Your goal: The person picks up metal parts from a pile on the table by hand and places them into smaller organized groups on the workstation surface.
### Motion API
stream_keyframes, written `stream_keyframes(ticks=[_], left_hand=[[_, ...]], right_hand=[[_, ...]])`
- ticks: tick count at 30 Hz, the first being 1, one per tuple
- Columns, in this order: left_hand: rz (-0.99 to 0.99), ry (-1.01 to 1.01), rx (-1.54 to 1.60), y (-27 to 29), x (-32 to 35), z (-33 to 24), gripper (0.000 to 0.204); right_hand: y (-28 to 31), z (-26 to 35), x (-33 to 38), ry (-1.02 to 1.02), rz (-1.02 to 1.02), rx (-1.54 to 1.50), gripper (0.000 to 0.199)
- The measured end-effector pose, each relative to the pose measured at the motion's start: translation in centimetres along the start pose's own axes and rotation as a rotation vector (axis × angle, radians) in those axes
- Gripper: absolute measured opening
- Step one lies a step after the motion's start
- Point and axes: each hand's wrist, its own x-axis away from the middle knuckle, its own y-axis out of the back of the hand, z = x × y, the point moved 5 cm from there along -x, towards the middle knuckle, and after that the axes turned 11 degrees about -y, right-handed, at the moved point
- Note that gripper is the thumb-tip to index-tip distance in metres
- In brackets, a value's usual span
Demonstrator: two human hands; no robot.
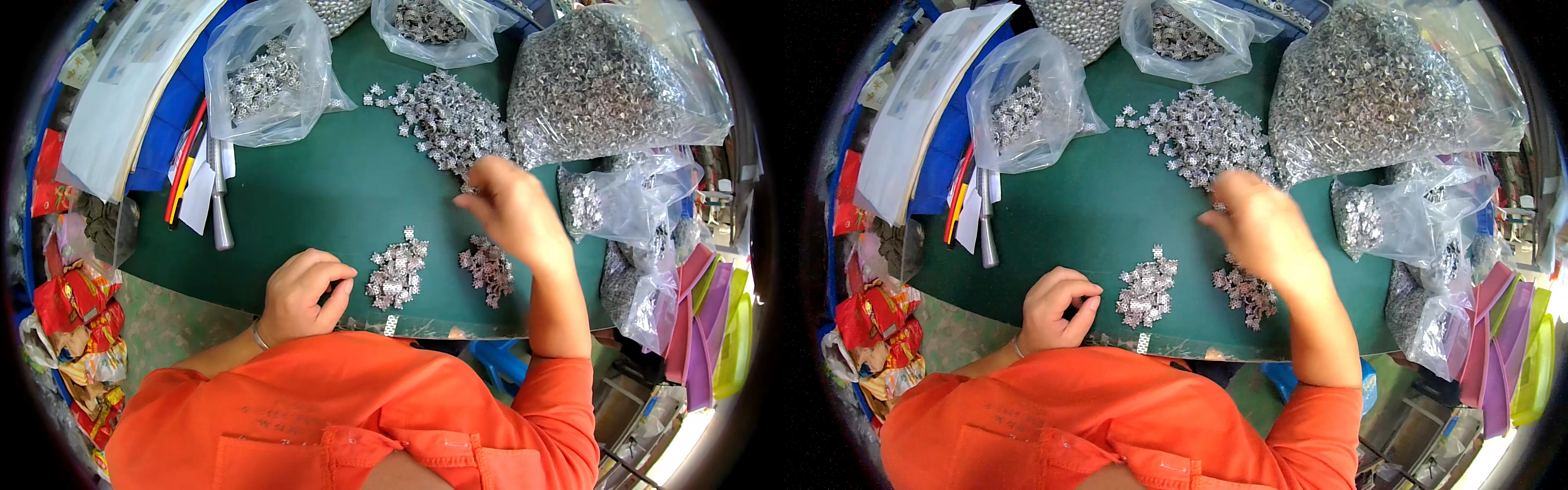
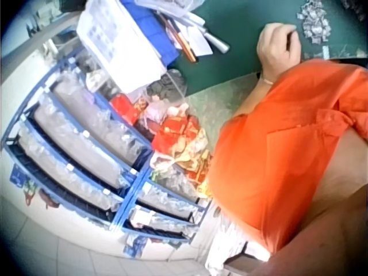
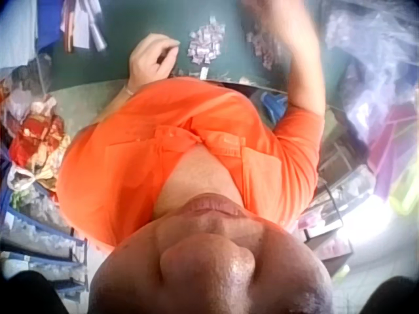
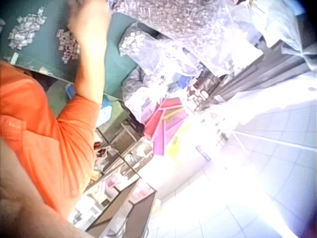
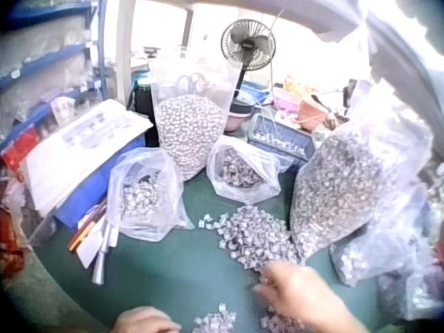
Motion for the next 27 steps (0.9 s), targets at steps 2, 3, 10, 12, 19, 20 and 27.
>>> stream_keyframes(ticks=[2, 3, 10, 12, 19, 20, 27], left_hand=[[0.003, 0.0, -0.001, 0.0, -0.1, 0.0, 0.017], [0.006, -0.001, -0.003, -0.1, -0.1, 0.0, 0.017], [0.025, -0.028, -0.004, -0.1, -0.2, 0.0, 0.017], [0.023, -0.032, -0.003, -0.1, -0.2, -0.1, 0.017], [0.011, 0.013, 0.001, -0.1, -0.2, -0.1, 0.016], [0.006, 0.031, 0.003, -0.1, -0.2, 0.0, 0.015], [0.026, 0.014, -0.019, -0.2, -0.2, -0.1, 0.016]], right_hand=[[0.9, -2.4, 0.2, -0.257, -0.042, 0.161, 0.036], [0.6, -2.7, 0.3, -0.271, -0.057, 0.138, 0.037], [-1.8, -3.1, -1.4, -0.236, -0.198, -0.16, 0.033], [-2.2, -3.5, -2.5, -0.209, -0.285, -0.284, 0.031], [-2.2, -0.8, -1.3, 0.187, -0.185, -0.124, 0.027], [-2.4, -0.2, -0.9, 0.197, -0.15, -0.185, 0.037], [-2.6, -1.2, 0.4, 0.177, -0.146, -0.239, 0.035]])
